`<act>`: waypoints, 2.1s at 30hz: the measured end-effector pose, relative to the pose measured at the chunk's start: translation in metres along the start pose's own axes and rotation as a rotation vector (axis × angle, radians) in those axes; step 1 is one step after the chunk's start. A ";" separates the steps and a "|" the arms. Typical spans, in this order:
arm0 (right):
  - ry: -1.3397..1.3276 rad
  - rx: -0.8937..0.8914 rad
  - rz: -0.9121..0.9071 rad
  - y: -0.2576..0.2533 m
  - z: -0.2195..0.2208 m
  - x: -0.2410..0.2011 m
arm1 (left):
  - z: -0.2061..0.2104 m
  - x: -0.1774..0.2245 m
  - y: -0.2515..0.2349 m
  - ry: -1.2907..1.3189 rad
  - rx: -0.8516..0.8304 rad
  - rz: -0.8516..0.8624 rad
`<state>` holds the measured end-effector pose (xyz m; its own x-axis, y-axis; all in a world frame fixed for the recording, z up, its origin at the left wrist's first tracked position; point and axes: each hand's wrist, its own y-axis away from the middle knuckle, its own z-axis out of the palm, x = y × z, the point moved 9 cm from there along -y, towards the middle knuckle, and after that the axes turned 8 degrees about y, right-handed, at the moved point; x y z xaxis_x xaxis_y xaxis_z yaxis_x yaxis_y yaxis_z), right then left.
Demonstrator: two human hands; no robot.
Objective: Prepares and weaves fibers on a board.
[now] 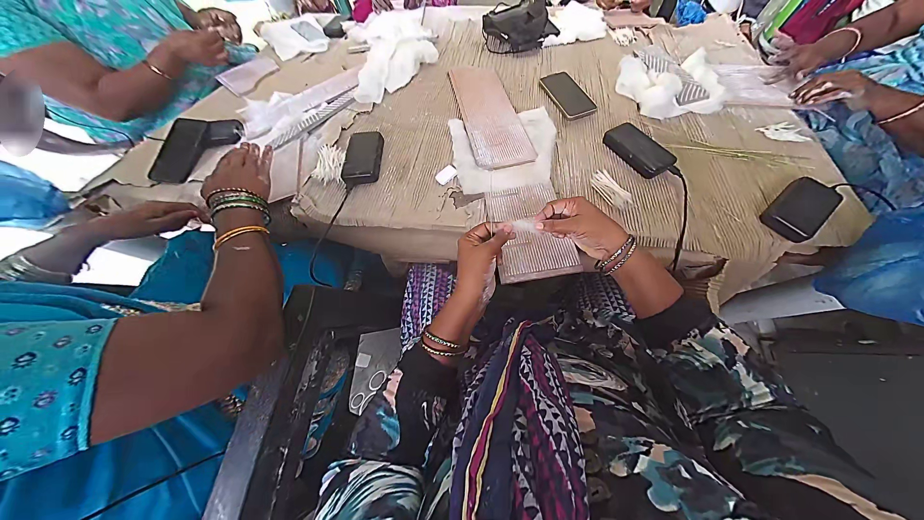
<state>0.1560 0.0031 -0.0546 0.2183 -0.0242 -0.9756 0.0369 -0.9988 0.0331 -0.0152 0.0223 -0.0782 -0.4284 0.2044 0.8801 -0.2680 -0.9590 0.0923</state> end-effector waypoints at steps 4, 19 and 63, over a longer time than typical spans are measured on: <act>0.088 -0.019 -0.055 0.003 -0.012 0.009 | -0.003 -0.004 -0.002 -0.070 0.012 -0.013; 0.852 0.166 -0.138 -0.020 -0.019 0.011 | 0.013 0.028 0.025 -1.177 -0.169 0.576; 1.264 -0.182 -0.032 0.016 0.075 0.021 | -0.012 0.010 0.010 -1.233 -0.170 0.612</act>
<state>0.0880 -0.0162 -0.0905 0.9829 0.1581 -0.0948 0.1704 -0.9753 0.1406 -0.0324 0.0174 -0.0741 0.4921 -0.6245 0.6065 -0.4550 -0.7785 -0.4324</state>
